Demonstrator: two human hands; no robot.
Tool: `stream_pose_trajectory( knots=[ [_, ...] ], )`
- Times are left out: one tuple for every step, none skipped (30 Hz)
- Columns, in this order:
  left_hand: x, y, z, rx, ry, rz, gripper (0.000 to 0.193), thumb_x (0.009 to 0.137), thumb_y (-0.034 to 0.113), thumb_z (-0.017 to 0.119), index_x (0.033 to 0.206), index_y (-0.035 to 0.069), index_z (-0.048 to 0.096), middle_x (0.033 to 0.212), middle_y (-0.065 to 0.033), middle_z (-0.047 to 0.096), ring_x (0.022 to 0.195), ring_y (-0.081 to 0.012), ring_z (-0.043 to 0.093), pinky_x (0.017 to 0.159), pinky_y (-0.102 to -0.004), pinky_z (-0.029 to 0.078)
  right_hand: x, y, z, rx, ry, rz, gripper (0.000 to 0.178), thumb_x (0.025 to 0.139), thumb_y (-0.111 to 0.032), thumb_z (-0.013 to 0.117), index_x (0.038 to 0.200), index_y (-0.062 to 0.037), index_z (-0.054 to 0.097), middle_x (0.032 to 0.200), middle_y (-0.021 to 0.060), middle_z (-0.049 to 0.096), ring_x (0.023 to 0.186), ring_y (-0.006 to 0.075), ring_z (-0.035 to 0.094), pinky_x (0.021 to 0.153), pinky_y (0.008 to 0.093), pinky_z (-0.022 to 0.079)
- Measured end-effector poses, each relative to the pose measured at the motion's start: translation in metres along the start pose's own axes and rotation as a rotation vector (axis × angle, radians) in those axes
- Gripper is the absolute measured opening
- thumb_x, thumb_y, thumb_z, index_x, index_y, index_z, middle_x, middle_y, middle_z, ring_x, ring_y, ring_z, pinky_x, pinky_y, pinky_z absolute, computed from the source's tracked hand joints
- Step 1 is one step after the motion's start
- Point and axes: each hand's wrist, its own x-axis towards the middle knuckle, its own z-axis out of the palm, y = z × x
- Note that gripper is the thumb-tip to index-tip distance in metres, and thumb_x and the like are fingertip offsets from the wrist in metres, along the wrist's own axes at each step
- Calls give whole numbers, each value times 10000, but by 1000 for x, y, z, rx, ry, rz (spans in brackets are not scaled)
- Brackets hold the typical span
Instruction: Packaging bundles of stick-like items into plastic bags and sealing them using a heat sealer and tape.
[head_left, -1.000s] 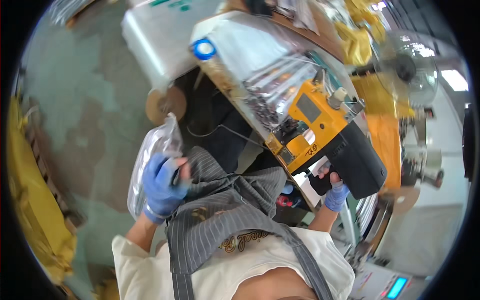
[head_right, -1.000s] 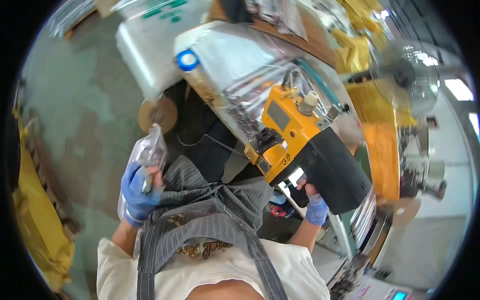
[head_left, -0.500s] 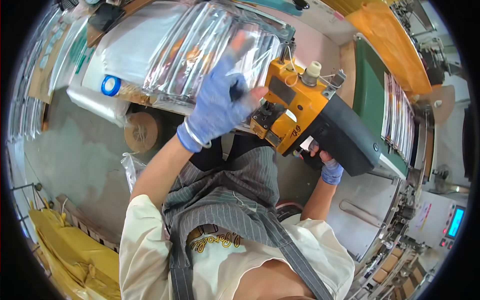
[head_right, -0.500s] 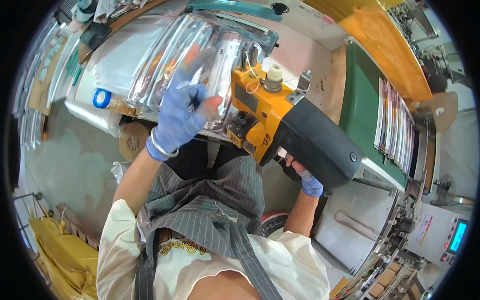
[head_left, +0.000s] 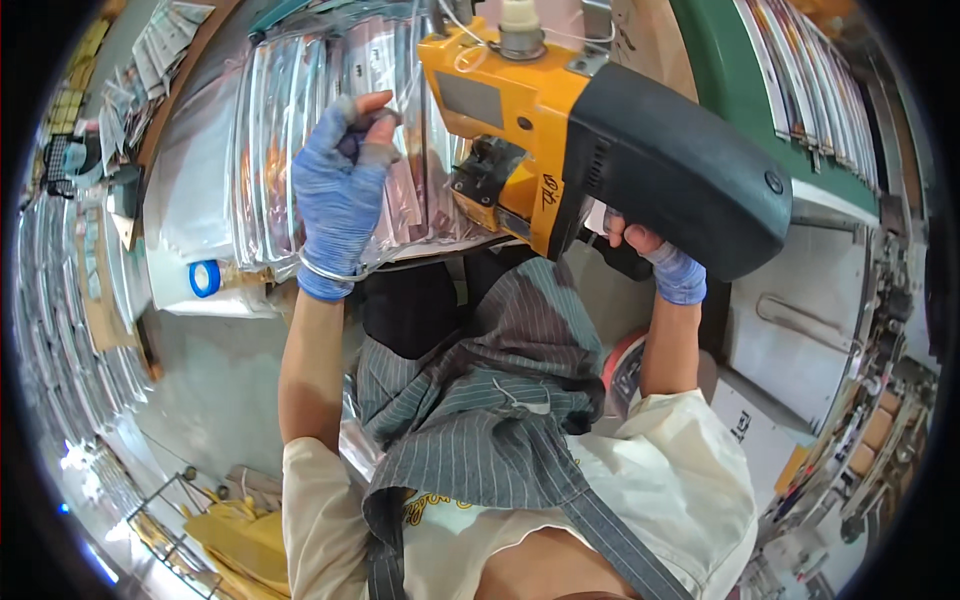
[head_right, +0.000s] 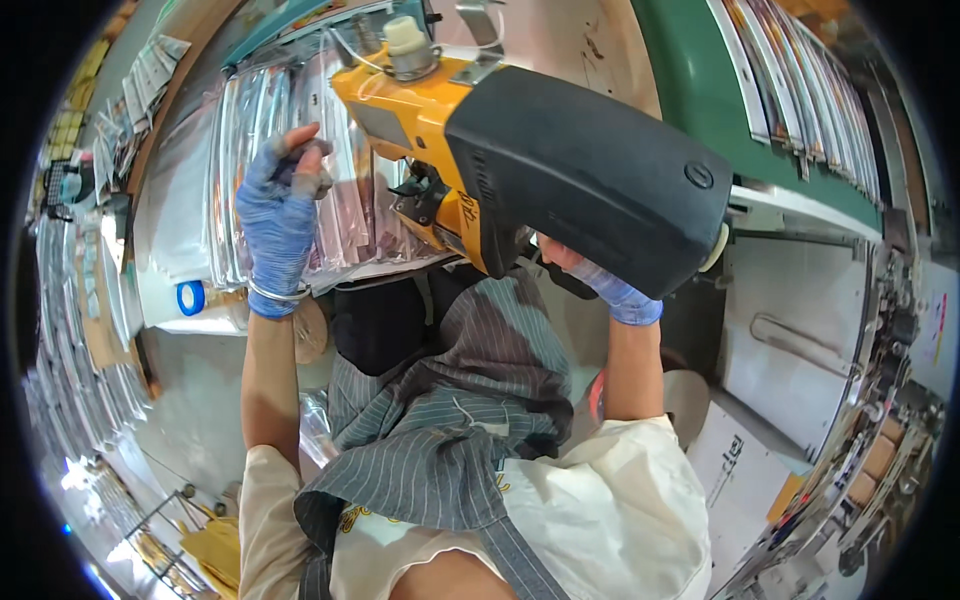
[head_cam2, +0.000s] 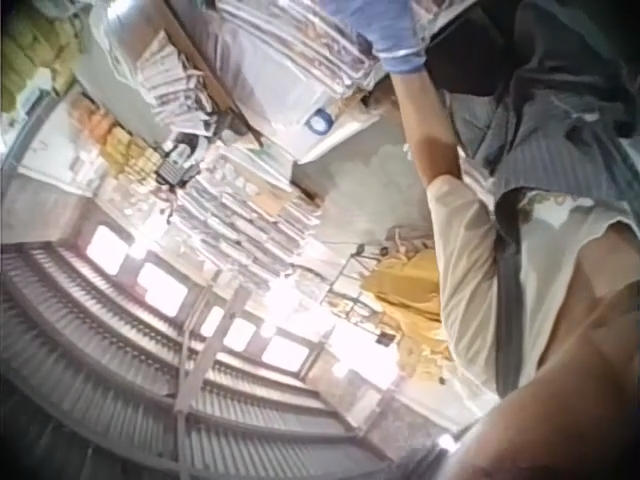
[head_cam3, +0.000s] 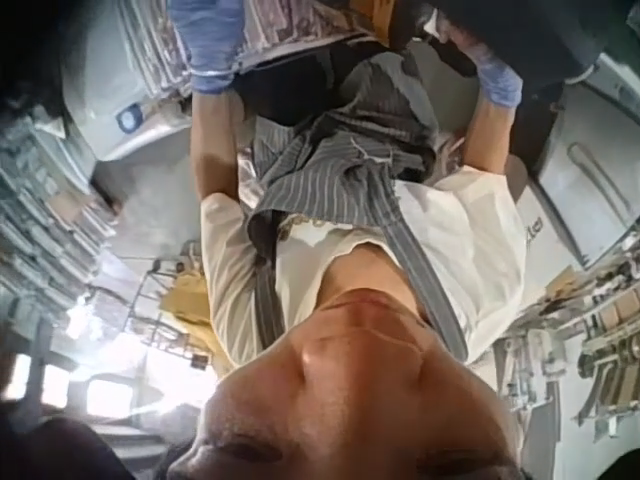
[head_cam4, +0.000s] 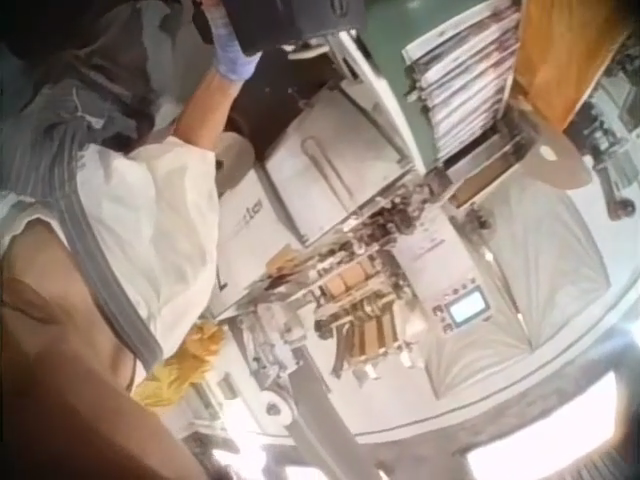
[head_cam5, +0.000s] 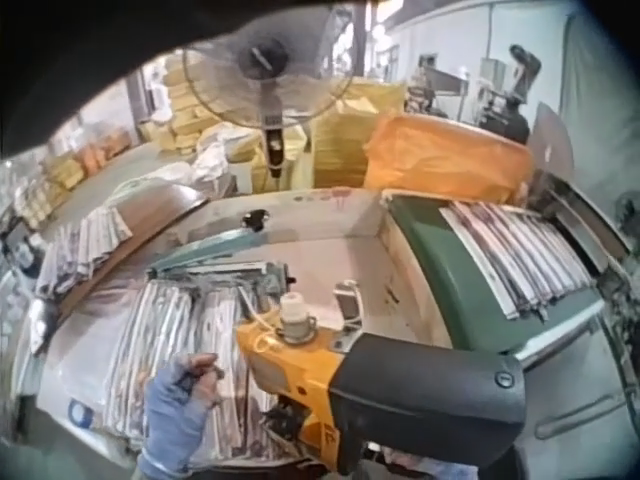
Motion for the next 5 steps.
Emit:
stream_pose_trajectory(
  knots=[
    [-1, -1, 0, 9, -18, -5, 175, 848, 41, 574, 1019, 18, 604, 794, 13, 584, 657, -23, 490, 599, -165, 424, -1, -1, 1, 12, 11, 14, 474, 868, -356, 453, 1293, -158, 381, 1317, 17, 415, 1182, 165, 433, 1001, 342, 352],
    [0, -2, -1, 28, -15, -49, 166, 853, 46, 568, 1010, 17, 614, 781, 15, 578, 642, -22, 483, 587, -162, 417, 0, -2, 0, 116, -24, 34, 502, 863, -366, 468, 1306, -156, 360, 1336, 19, 393, 1190, 168, 427, 1006, 350, 348],
    [0, -3, -2, 47, -8, -93, 158, 859, 50, 562, 1000, 16, 623, 769, 17, 571, 626, -21, 476, 576, -160, 410, 0, -3, -1, 220, -60, 50, 532, 857, -375, 482, 1319, -154, 339, 1356, 21, 371, 1198, 171, 422, 1011, 357, 344],
    [-1, -5, -2, 30, -7, -131, 156, 871, 69, 550, 991, 30, 642, 756, 16, 571, 601, -25, 471, 559, -158, 402, 0, -3, -1, 323, -97, 65, 563, 852, -385, 496, 1332, -152, 319, 1375, 22, 349, 1205, 174, 416, 1016, 365, 340],
    [1, -6, -6, 25, -57, -105, 168, 877, 85, 551, 1013, 40, 638, 750, 15, 572, 606, -32, 479, 563, -165, 411, 2, -3, -1, 426, -138, 72, 596, 846, -395, 511, 1345, -149, 298, 1395, 24, 327, 1213, 177, 410, 1021, 373, 336]
  ],
)
